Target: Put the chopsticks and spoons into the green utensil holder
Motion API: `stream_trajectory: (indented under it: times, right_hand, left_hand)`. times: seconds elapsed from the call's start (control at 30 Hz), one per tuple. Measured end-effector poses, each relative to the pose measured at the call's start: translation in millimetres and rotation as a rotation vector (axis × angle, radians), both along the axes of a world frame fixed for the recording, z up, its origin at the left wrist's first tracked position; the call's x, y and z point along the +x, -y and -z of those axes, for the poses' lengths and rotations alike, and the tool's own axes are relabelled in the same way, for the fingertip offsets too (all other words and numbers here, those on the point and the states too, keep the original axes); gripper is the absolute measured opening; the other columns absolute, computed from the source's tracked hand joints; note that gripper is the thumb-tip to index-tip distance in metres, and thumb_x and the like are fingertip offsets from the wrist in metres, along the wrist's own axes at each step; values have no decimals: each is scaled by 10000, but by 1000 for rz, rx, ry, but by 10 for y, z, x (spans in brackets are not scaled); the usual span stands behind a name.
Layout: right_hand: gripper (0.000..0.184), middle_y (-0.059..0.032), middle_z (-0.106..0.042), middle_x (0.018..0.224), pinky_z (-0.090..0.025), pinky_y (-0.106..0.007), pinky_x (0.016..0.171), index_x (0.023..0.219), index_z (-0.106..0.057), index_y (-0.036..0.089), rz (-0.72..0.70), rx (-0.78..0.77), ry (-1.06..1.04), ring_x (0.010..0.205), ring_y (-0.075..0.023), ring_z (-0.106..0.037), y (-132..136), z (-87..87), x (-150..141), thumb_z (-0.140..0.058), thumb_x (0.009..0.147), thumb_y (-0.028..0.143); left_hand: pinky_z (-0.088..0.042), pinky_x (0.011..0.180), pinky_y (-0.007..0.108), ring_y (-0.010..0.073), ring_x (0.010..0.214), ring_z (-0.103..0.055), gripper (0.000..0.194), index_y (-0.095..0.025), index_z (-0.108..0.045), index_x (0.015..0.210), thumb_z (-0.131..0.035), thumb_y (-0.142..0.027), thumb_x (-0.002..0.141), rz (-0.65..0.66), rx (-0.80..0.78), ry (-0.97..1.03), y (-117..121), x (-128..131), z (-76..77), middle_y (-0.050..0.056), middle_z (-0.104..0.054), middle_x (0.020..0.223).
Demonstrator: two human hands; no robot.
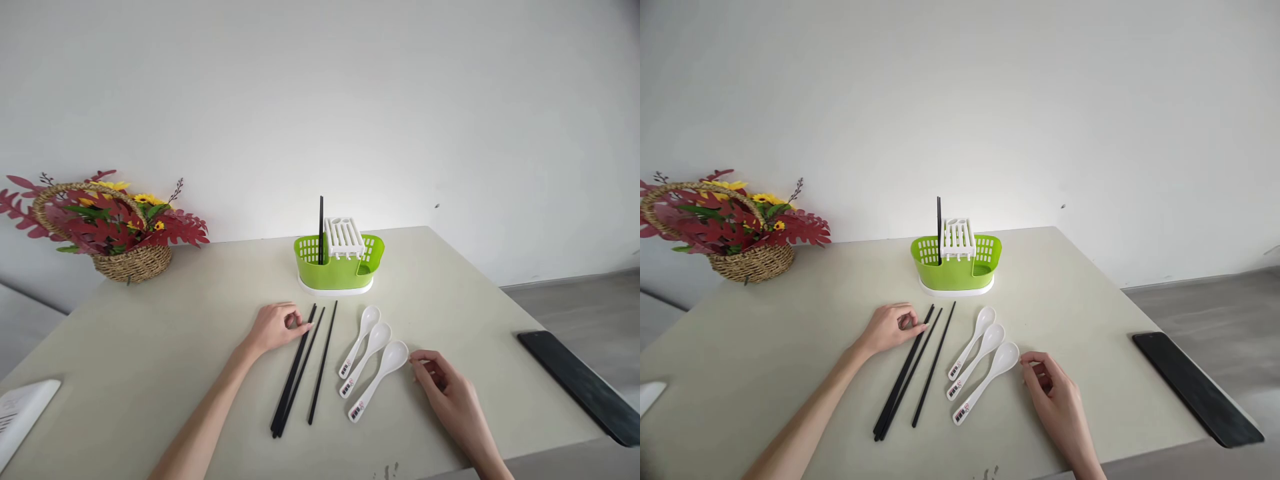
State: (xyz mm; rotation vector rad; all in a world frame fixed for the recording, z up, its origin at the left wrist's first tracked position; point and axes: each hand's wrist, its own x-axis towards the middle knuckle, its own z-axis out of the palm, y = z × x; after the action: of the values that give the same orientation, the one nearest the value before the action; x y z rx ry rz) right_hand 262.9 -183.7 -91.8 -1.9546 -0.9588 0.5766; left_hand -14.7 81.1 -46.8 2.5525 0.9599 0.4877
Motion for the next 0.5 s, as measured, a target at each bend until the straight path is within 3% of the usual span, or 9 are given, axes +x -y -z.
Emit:
stream_trajectory:
  times: [0.5]
  right_hand:
    - [384, -9, -673, 738, -477, -269, 599, 1031, -694, 246, -1, 42, -19, 649, -183, -616, 1, -43, -20, -559, 923, 587]
  left_hand:
    - [-364, 618, 252, 118, 609, -531, 365, -216, -622, 703, -667, -530, 883, 17, 41, -21, -7, 9, -7, -34, -626, 675]
